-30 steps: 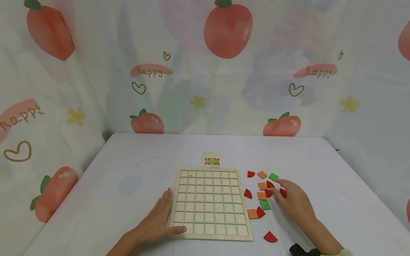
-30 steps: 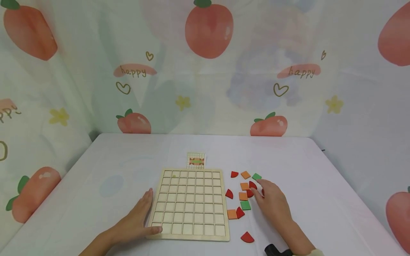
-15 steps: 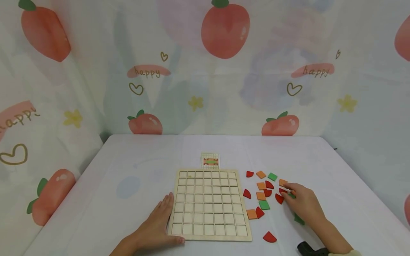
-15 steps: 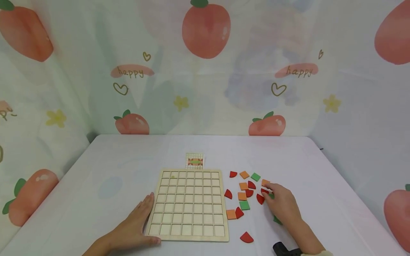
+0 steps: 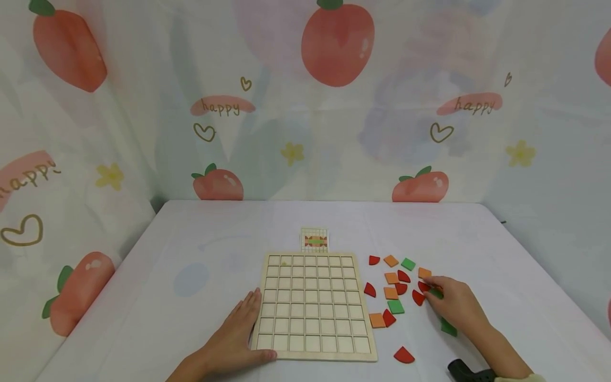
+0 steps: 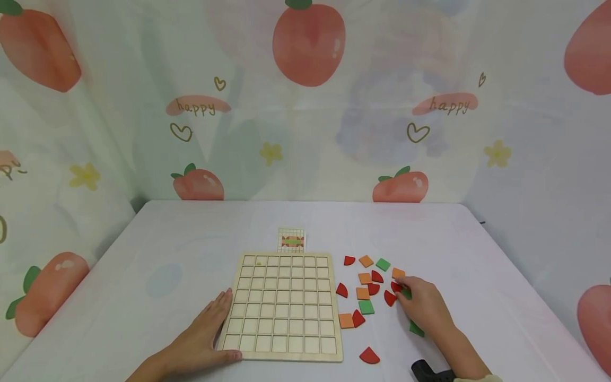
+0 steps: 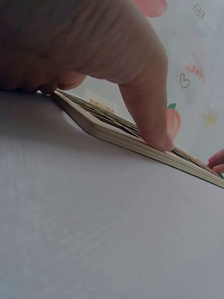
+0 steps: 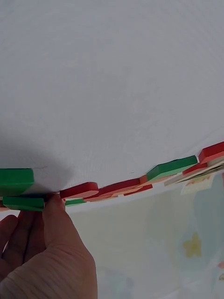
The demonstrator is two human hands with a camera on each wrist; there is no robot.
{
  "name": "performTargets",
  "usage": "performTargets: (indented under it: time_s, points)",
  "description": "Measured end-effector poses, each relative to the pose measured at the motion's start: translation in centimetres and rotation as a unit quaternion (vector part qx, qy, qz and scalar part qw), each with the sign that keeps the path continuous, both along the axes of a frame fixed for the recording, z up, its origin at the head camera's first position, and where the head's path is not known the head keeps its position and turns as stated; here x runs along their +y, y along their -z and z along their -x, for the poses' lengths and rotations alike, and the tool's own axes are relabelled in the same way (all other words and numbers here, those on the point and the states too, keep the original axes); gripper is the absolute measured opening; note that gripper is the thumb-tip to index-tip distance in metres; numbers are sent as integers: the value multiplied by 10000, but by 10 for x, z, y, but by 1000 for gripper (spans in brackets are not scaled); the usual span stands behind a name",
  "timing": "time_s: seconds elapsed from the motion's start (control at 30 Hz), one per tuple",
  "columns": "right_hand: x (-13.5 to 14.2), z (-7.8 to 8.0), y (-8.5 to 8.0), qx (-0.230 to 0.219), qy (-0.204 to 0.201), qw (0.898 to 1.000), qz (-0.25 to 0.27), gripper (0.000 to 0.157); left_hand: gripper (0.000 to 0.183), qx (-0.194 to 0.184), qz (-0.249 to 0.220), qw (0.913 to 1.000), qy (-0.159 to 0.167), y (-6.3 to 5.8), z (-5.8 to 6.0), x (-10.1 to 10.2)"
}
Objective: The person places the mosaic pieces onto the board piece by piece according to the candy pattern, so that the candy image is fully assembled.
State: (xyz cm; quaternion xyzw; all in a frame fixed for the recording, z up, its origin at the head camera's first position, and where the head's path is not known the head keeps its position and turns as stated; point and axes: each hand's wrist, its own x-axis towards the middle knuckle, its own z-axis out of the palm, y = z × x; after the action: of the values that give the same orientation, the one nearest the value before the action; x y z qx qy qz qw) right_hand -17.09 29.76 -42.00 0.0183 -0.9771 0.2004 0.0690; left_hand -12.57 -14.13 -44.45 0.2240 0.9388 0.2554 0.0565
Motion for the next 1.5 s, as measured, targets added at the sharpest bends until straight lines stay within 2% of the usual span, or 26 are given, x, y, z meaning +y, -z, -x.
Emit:
performTargets:
  time_s: [0.13,0.3,0.67,0.9,1.2,1.5]
  points:
    - [0,-1,-1,-215,-51,9998,22,35,117,-27,44,10000,59,0,-1,0]
    - [-1,0,-2,-282,-88,9996,23,35,118,-42,94,9999,99,0,-1,-1]
    - [2,2,-2,-195,-125,9997,-35,33,117,17,111,9998,146,0,1,-1]
    - [1,2,-1,-51,116,9998,154,33,117,101,198,9996,149,2,1,-1]
    - [-10,3,-7,18,194,9991,383,36,116,223,99,9995,200,3,1,-2]
    - [-32,4,-14,183,-44,9979,614,37,116,304,39,9992,248,4,1,-3]
